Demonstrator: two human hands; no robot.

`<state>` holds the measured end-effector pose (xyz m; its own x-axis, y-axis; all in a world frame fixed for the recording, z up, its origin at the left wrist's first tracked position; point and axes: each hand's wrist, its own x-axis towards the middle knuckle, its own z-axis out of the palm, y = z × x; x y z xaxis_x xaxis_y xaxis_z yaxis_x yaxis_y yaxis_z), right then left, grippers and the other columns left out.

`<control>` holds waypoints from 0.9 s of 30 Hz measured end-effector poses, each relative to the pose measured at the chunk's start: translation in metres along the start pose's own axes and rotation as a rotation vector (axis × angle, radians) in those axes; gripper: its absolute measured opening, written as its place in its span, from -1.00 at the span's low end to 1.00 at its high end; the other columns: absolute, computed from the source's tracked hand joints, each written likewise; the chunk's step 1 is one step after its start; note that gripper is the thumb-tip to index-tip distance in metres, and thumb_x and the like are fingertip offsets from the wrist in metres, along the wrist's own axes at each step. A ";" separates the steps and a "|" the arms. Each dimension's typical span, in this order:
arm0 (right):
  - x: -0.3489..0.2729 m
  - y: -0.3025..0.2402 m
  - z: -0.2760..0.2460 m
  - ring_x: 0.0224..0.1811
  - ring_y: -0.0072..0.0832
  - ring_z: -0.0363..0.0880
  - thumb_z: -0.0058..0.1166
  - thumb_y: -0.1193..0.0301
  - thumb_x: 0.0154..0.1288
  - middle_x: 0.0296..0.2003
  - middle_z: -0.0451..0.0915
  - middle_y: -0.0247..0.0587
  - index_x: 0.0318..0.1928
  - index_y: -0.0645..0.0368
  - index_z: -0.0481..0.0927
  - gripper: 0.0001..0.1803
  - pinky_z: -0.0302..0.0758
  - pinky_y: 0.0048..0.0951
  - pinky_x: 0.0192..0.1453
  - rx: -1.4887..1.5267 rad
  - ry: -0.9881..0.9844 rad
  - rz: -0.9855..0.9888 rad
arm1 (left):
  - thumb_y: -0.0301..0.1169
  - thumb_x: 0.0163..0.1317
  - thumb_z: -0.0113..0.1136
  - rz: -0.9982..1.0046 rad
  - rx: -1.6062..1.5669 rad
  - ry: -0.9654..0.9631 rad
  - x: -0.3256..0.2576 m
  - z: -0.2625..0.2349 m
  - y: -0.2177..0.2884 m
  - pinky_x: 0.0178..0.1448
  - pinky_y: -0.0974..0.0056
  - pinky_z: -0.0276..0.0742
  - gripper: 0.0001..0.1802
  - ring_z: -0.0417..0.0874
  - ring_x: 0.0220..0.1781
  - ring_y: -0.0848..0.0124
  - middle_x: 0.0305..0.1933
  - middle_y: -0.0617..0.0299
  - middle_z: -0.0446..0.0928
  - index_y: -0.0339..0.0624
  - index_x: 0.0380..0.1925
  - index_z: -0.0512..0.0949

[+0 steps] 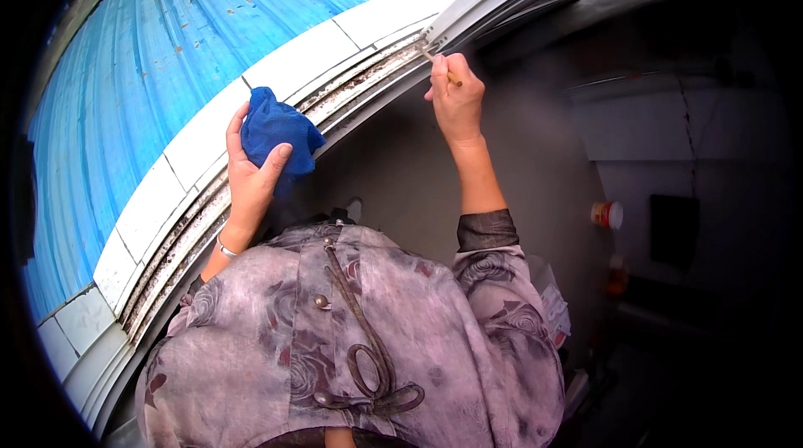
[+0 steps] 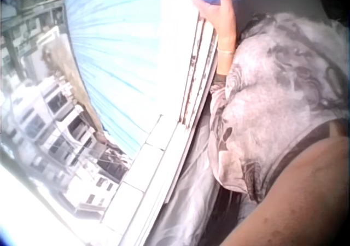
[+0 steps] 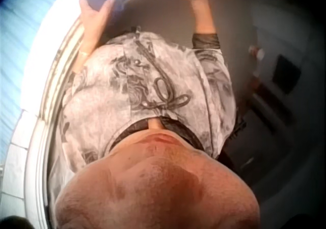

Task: The person cleans a window track using a blue cloth and a thin wooden stick. They scrape debris from the track with the stick and wipe the loosened dirt with the cloth, repeating this process along the length of the track.

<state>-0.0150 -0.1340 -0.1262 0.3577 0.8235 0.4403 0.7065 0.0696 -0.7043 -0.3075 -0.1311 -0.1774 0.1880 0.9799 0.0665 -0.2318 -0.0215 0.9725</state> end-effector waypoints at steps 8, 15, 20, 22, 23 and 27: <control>0.019 -0.004 -0.029 -0.74 -0.59 0.43 -0.08 0.32 0.45 -0.69 0.41 -0.32 -0.50 0.21 0.36 -0.66 0.38 -0.50 -0.64 -0.200 0.122 -0.003 | -0.34 0.12 0.37 0.025 0.211 -0.014 0.011 -0.001 -0.023 0.15 0.24 0.49 -0.29 0.60 0.02 0.29 0.01 0.03 0.55 -0.21 0.24 0.28; 0.020 -0.032 -0.020 -0.71 -0.60 0.46 -0.07 0.33 0.44 -0.69 0.42 -0.34 -0.46 0.20 0.39 -0.70 0.40 -0.52 -0.60 -0.052 0.112 -0.052 | -0.39 0.17 0.32 0.022 0.112 0.013 0.014 -0.003 -0.022 0.12 0.28 0.52 -0.36 0.60 0.00 0.37 -0.02 0.06 0.57 -0.22 0.23 0.29; -0.007 -0.019 0.013 -0.72 -0.63 0.45 -0.06 0.39 0.43 -0.65 0.44 -0.31 -0.46 0.23 0.41 -0.72 0.38 -0.58 -0.62 -0.171 -0.094 -0.206 | -0.42 0.19 0.30 -0.009 0.031 0.016 0.011 -0.002 -0.017 0.14 0.30 0.50 -0.38 0.59 0.01 0.40 -0.01 0.10 0.56 -0.21 0.23 0.29; -0.031 -0.045 0.024 -0.71 -0.62 0.45 -0.05 0.41 0.42 -0.64 0.45 -0.30 -0.44 0.25 0.43 -0.75 0.38 -0.59 -0.62 -0.119 -0.158 -0.278 | -0.43 0.19 0.29 -0.019 -0.054 0.047 0.006 -0.006 -0.011 0.15 0.30 0.49 -0.39 0.57 0.02 0.41 0.01 0.12 0.54 -0.21 0.23 0.29; -0.036 -0.056 0.022 -0.71 -0.57 0.45 -0.03 0.43 0.40 -0.65 0.43 -0.27 -0.45 0.24 0.41 -0.76 0.38 -0.54 -0.61 -0.043 -0.129 -0.218 | -0.44 0.20 0.29 0.000 -0.065 0.072 0.004 -0.011 -0.008 0.16 0.30 0.49 -0.39 0.57 0.02 0.41 0.02 0.12 0.54 -0.20 0.24 0.29; -0.031 -0.056 0.017 -0.71 -0.45 0.45 -0.01 0.49 0.36 -0.68 0.37 -0.22 -0.47 0.23 0.36 -0.78 0.38 -0.45 -0.60 0.017 -0.012 -0.045 | -0.45 0.21 0.27 0.043 -0.076 0.140 -0.011 -0.030 0.013 0.17 0.29 0.49 -0.38 0.55 0.05 0.39 0.06 0.11 0.51 -0.19 0.26 0.27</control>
<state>-0.0763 -0.1537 -0.1100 0.3184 0.8261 0.4649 0.7114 0.1159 -0.6932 -0.3416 -0.1358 -0.1721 0.0430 0.9966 0.0703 -0.3092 -0.0537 0.9495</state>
